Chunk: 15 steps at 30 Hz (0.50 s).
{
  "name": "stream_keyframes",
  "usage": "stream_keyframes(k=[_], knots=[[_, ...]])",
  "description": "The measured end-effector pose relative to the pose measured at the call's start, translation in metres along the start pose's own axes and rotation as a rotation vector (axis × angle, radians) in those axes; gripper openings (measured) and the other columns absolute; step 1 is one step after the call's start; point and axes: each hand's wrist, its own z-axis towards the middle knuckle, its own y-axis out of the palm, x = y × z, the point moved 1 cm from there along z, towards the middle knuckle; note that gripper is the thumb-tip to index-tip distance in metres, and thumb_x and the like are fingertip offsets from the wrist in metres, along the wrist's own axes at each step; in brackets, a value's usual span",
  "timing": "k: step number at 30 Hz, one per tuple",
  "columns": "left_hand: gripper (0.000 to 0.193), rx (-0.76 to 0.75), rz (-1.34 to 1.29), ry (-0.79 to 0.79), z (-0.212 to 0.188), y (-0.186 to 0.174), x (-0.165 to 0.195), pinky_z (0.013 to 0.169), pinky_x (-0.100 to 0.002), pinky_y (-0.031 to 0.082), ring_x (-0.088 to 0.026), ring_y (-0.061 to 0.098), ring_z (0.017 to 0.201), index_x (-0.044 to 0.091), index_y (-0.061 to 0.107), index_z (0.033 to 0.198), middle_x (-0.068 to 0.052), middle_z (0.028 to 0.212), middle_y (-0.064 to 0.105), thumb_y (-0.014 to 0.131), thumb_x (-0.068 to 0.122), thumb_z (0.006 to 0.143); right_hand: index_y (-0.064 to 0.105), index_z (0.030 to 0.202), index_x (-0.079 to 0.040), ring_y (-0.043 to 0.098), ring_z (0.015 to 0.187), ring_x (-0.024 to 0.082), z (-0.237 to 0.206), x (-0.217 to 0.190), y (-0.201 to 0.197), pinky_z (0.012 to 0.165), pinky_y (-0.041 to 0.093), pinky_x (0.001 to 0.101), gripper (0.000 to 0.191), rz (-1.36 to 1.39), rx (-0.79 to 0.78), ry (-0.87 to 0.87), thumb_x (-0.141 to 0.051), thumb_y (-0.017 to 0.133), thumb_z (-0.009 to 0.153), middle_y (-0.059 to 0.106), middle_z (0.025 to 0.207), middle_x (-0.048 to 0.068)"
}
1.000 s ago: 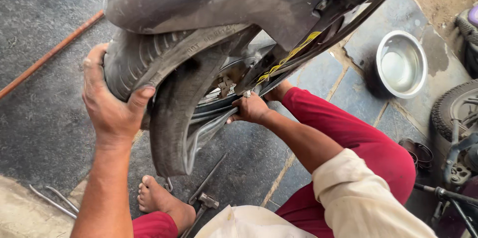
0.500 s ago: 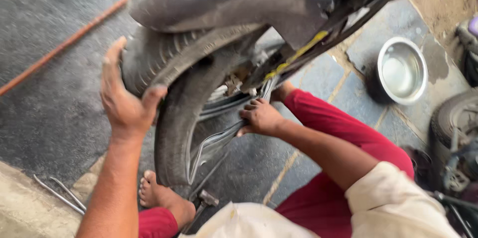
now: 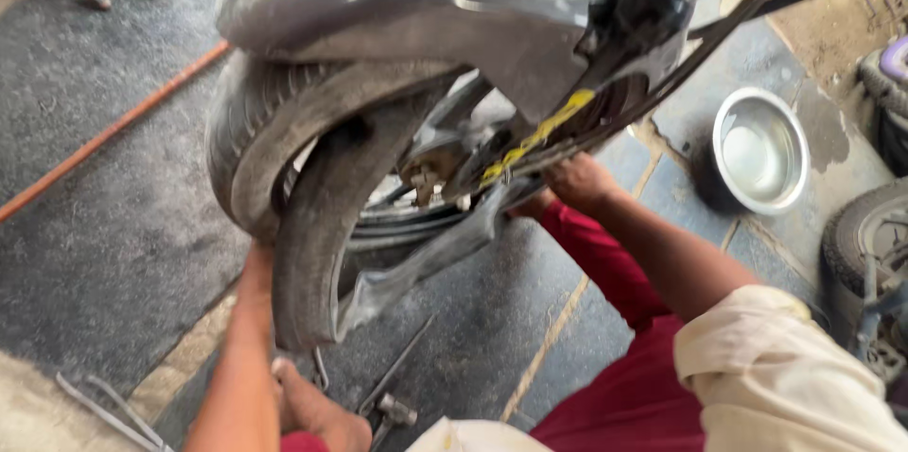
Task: The person sits on the ground beside a motorcycle with its front wheel raised and works the tire bead off the rim by hand. They pull the inner tube out from inside the tire and continue working the tube and tire around the rim to fully extract the tube.
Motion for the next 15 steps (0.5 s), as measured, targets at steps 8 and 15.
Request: stream_keyframes(k=[8,15], knots=[[0.089,0.433,0.133,0.17,-0.01,-0.036,0.03,0.112,-0.044,0.047,-0.033,0.057,0.133,-0.003,0.036,0.154,-0.022,0.149,0.054,0.062,0.063,0.101,0.064,0.125,-0.008,0.062,0.126,0.027,0.008,-0.028,0.037,0.11,0.043,0.0435,0.038,0.192,0.056,0.087,-0.032,0.054,0.097,0.069,0.127,0.01],[0.085,0.445,0.047,0.21,0.021,0.017,0.032,0.111,-0.043,0.047,-0.033,0.058,0.131,-0.003,0.039,0.152,-0.021,0.148,0.054,0.058,0.064,0.102,0.064,0.12,0.002,0.061,0.119,0.03,0.013,-0.024,0.005,0.108,0.039,0.0421,0.085,0.492,0.227,0.202,-0.069,0.063,0.072,0.069,0.12,0.017]])
